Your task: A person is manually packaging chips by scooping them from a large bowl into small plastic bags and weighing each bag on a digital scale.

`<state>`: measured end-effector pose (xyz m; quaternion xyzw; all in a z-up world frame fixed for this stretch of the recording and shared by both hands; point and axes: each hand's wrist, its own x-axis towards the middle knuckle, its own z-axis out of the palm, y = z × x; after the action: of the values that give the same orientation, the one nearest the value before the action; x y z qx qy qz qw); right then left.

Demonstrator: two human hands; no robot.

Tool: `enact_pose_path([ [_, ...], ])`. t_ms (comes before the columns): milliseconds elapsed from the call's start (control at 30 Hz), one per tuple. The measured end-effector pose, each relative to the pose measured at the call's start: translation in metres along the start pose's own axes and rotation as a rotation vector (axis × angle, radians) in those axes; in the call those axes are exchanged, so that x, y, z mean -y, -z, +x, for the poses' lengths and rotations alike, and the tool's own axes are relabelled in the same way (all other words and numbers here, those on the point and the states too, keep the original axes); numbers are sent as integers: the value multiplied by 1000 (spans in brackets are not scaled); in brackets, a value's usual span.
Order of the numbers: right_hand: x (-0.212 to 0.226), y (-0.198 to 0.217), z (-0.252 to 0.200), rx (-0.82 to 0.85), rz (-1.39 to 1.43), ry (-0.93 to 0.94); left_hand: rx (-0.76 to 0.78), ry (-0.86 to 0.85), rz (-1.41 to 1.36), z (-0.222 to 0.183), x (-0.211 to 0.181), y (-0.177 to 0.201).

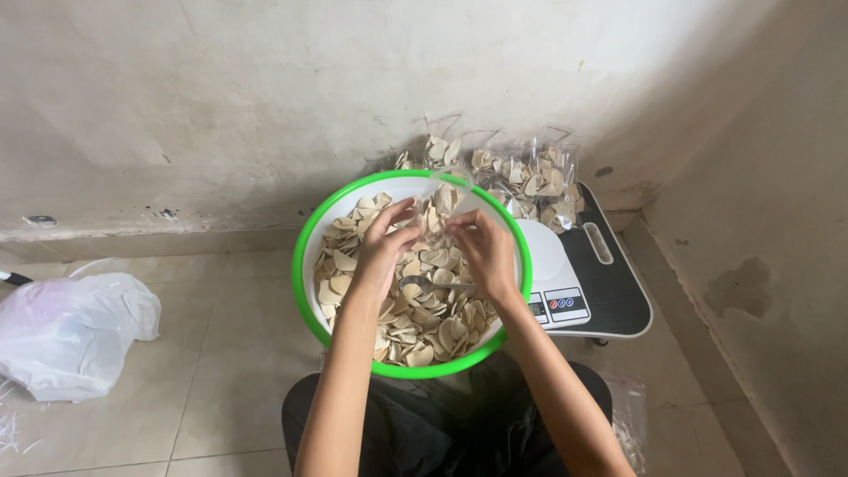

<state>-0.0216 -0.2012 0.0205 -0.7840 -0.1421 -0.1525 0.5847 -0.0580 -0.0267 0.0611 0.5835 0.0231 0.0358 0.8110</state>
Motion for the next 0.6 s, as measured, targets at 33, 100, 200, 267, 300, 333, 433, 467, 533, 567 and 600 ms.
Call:
enact_pose_path([
  [33,3,2,0,-1,-1,2,2,-2,-1,7,11,7],
  [100,9,5,-3,13,122,-63,-8,12,80,19,33,20],
  [200,2,9,-2,2,159,-52,2,-114,222,13,28,23],
  [267,8,15,-11,6,100,-24,13,-100,287,-1,17,18],
  [300,11,18,-15,9,41,5,24,-88,352,-8,12,14],
  [333,21,21,-23,7,38,5,28,-88,351,-10,17,15],
  [433,40,26,-47,-33,92,-126,62,-149,450,-21,25,17],
  [467,39,25,-54,-64,112,-170,30,-161,412,-28,24,16],
  [533,29,21,-62,-92,132,-214,-3,-172,374,-38,25,12],
  [567,20,18,-63,-111,140,-224,-34,-181,367,-41,27,8],
  [600,12,14,-64,-131,150,-235,-64,-190,364,-43,28,5],
])
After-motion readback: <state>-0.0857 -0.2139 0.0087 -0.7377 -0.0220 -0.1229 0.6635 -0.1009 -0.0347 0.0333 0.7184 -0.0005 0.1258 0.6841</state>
